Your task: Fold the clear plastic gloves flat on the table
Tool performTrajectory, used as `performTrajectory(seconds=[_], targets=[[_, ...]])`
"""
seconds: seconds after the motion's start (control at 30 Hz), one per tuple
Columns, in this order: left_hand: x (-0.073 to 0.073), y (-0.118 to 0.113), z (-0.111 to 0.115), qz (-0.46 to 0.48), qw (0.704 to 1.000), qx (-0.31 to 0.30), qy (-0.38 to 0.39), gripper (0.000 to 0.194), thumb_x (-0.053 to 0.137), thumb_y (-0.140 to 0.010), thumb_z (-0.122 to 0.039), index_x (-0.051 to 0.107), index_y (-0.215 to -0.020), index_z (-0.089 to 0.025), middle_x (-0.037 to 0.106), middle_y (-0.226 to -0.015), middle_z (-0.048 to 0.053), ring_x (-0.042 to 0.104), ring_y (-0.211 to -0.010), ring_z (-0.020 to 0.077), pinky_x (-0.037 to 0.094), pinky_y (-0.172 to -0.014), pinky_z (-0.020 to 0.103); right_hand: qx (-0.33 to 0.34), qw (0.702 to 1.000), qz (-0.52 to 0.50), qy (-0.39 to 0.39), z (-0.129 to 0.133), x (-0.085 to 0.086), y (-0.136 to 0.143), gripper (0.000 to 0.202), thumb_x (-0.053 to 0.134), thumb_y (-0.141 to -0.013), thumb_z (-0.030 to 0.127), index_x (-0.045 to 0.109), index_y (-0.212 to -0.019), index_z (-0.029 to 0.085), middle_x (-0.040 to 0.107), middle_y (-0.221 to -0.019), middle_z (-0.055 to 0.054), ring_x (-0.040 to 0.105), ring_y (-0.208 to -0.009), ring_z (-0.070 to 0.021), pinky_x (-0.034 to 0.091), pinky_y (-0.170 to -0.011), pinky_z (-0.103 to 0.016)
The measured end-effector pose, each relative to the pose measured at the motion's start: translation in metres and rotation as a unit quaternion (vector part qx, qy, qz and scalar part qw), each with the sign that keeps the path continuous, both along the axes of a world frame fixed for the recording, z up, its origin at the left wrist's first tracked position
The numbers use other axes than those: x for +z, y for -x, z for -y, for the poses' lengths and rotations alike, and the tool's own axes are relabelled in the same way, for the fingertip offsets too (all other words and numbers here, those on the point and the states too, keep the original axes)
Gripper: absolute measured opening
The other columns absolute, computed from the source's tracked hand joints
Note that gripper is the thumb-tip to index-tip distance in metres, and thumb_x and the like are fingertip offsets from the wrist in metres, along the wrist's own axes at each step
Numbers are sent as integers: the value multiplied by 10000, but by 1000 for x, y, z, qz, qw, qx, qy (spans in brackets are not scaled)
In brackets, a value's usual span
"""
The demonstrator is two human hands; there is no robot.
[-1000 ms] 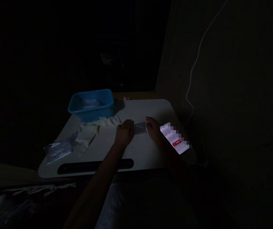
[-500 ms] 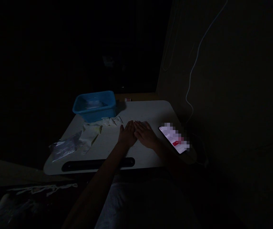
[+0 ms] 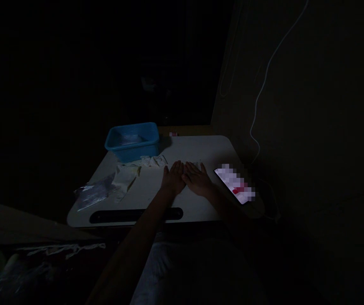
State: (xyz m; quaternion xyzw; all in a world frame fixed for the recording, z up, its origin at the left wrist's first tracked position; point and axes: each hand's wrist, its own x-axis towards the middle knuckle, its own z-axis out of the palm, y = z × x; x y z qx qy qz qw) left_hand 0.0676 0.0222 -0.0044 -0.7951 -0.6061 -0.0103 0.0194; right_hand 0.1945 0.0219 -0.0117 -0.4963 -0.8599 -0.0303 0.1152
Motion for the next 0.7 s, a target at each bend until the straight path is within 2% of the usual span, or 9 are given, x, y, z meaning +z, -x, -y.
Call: performTrajectory(seconds=[0.3, 0.53, 0.7], targets=[[6, 0, 2, 9, 1000, 2, 14, 563, 178, -871, -312, 209, -1387, -90, 181, -1472, 99, 163, -1353, 203, 176, -1059, 505, -62, 998, -10, 10, 0, 0, 1, 587, 104, -922, 439, 347, -1341, 107, 301, -1422, -126, 246, -1326, -228, 123, -1055, -538], [3, 0, 3, 5, 1000, -5, -18, 548, 171, -880, -313, 230, -1383, -103, 216, -1462, 114, 191, -1344, 214, 191, -1049, 503, -99, 994, -39, 5, -1, -2, 1, 618, 121, -917, 455, 356, -1327, 57, 319, -1404, -177, 252, -1320, -252, 123, -1040, -571], [4, -1, 3, -4, 1000, -4, -9, 546, 190, -876, -305, 228, -1382, -103, 212, -1463, 113, 188, -1345, 223, 200, -1046, 506, -110, 993, -44, 3, -2, -4, 0, 637, 114, -913, 477, 351, -1329, 57, 317, -1405, -181, 239, -1325, -253, 128, -1040, -565]])
